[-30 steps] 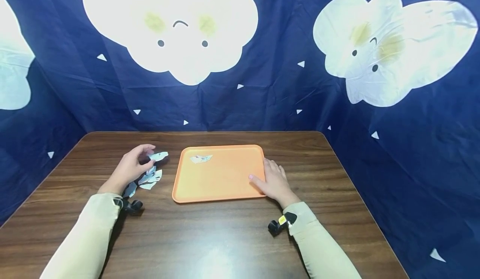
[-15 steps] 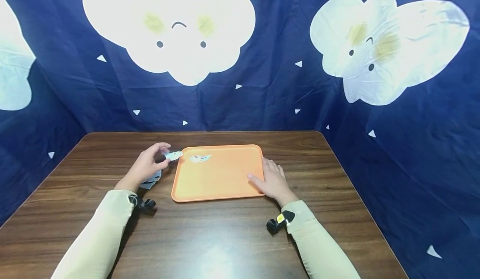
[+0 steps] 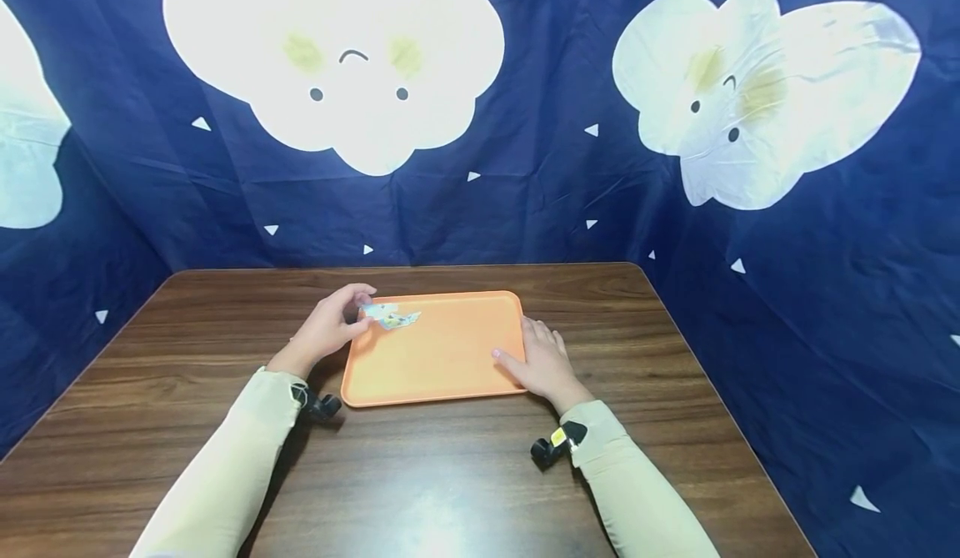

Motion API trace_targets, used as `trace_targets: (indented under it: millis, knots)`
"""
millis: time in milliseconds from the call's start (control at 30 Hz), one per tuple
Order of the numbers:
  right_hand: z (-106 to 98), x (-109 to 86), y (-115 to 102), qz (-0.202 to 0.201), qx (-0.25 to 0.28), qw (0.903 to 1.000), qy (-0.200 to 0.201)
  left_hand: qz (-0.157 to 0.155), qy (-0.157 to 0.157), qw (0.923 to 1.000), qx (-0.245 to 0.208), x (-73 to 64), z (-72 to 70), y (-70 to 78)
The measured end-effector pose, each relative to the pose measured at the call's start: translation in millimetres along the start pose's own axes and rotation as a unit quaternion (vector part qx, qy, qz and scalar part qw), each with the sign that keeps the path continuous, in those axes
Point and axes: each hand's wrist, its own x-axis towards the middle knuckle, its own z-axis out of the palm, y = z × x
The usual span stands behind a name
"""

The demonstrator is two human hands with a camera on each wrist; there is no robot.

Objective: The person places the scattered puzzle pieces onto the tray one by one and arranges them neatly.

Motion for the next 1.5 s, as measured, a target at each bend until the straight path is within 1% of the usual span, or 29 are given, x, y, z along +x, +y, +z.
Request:
trace_targets:
  millis: [167, 267, 433, 500, 667, 867, 1133, 1333, 1500]
  knots:
    - [-0.9, 0.0, -0.7, 0.001, -0.002, 1.0, -0.003, -0.008, -0.019, 0.9998, -0.009, 7.1, 7.7, 6.9]
    - [-0.9, -0.1, -0.6, -0.001, -0.002, 1.0, -0.002, -0.018, -0.036, 0.9991, -0.011, 10.2, 12.9, 9.5]
    - [-0.6, -0.3, 0.1, -0.002, -0.003, 1.0, 0.001, -0.037, -0.058, 0.9968, -0.039, 14.5, 20.0, 15.0]
    - [-0.5, -0.1, 0.2, -0.003, -0.003, 1.0, 0.001, -0.035, -0.061, 0.9965, -0.045, 16.5, 23.0, 16.5]
    - [0.1, 0.2, 0.3, -0.004, -0.006, 1.0, 0.003, -0.032, -0.072, 0.996, -0.043, 21.4, 30.0, 19.6]
    - [0.7, 0.6, 0.9, -0.007, -0.007, 0.9999, 0.009, -0.046, -0.095, 0.9926, -0.059, 27.0, 37.8, 25.2]
    - [1.9, 1.4, 1.8, -0.007, -0.007, 0.9999, 0.008, -0.036, -0.096, 0.9944, -0.023, 35.4, 51.2, 29.0]
    - [2.0, 1.5, 2.3, -0.006, -0.007, 0.9999, 0.008, -0.045, -0.112, 0.9924, -0.021, 39.4, 59.5, 32.2]
    - [2.0, 1.5, 2.2, -0.004, -0.006, 1.0, 0.006, -0.034, -0.115, 0.9927, -0.013, 41.1, 65.5, 32.4]
